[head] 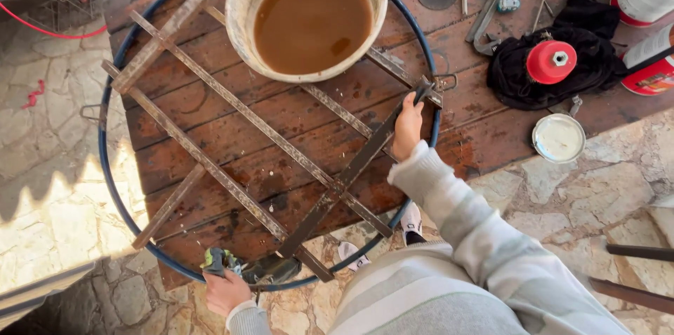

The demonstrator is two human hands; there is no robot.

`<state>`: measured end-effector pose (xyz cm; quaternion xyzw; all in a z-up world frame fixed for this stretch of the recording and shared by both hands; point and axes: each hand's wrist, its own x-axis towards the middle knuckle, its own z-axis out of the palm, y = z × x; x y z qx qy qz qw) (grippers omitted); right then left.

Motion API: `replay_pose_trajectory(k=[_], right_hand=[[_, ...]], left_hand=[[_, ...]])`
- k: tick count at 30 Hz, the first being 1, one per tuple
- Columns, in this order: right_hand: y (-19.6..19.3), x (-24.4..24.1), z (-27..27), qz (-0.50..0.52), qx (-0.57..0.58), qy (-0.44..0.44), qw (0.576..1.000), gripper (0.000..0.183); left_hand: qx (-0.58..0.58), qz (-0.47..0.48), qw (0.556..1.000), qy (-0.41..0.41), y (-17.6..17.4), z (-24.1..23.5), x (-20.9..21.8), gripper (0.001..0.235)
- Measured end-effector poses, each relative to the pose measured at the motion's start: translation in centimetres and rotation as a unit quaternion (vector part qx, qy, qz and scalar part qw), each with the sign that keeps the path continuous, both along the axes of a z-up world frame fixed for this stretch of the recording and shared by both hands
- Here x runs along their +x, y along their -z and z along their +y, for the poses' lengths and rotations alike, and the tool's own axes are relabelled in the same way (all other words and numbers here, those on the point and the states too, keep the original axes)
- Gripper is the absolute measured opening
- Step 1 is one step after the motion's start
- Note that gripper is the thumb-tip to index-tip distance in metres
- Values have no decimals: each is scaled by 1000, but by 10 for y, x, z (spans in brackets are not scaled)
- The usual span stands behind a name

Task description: Cleaning a metal lattice frame by scrubbing it with a wet sanding block

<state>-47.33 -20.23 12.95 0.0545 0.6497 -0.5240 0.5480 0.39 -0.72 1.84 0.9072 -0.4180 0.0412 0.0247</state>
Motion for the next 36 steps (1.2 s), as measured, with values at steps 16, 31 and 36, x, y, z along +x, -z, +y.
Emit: replay_pose_trajectory(k=[16, 31, 36], right_hand=[[66, 44, 21, 299, -122, -59, 944, 98], [53, 10, -3, 384, -156, -35, 909, 95], [59, -4, -12, 356, -155, -42, 921, 93]], left_hand=[[21, -61, 998, -1, 14, 6, 4, 29], [-16, -95, 995, -1, 43, 1, 19, 30], [-85, -106, 990, 43, 48, 3, 22, 25]])
